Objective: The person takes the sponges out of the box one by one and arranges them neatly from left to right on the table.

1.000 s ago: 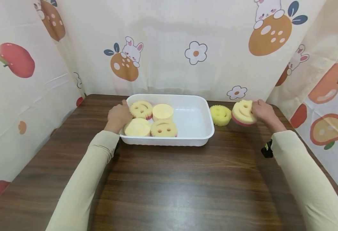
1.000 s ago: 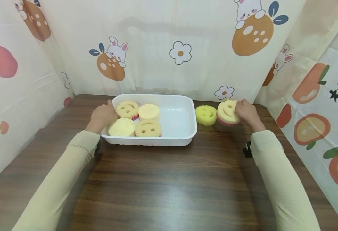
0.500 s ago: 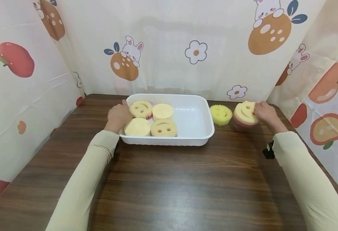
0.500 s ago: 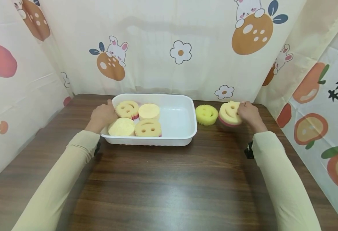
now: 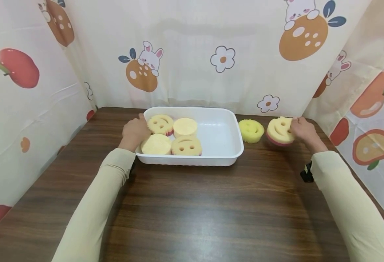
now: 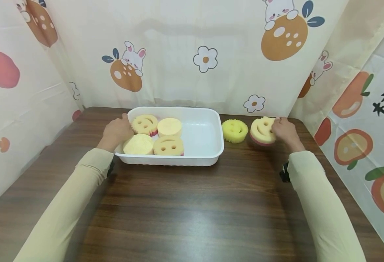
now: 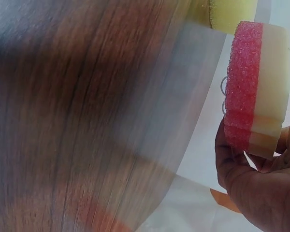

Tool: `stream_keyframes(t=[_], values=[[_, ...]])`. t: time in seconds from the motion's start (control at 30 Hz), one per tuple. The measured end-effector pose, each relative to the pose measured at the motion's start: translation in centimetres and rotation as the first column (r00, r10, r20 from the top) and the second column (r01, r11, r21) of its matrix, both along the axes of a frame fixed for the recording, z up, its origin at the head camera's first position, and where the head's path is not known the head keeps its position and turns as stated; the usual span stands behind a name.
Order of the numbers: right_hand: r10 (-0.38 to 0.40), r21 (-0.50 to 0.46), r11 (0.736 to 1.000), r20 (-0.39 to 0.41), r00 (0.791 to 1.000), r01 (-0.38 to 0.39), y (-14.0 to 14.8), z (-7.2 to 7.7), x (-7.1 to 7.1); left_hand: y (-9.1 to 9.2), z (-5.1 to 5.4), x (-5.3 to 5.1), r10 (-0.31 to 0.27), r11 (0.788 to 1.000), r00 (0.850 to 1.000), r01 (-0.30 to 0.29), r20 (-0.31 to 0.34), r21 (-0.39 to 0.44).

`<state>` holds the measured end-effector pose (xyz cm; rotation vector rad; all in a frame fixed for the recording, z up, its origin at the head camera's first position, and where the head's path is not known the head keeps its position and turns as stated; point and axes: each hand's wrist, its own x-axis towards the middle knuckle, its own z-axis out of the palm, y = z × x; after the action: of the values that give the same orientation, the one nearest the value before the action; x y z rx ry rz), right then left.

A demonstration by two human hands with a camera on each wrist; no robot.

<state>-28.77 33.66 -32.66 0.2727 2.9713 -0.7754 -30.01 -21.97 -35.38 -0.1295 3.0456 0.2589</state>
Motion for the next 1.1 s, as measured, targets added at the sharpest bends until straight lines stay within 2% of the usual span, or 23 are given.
stream_keyframes(t=[0.5, 0.77, 1.1], values=[[-0.004, -0.023, 1.000, 0.040, 0.999, 0.005, 0.3, -0.9, 0.3, -0.1, -0.3, -0.1, -0.011, 1.000, 1.000, 0.011, -0.016, -0.010], [0.005, -0.024, 1.000, 0.009, 1.000, -0.005, 0.4, -1.3, 0.0, -0.1, -0.3, -0.1, -0.011, 1.000, 1.000, 0.010, -0.028, -0.009], [0.004, -0.057, 0.998, 0.023, 1.000, -0.003, 0.5, -1.8, -0.3, 0.0, 0.0, -0.1, -0.009, 1.000, 1.000, 0.009, 0.002, -0.015]])
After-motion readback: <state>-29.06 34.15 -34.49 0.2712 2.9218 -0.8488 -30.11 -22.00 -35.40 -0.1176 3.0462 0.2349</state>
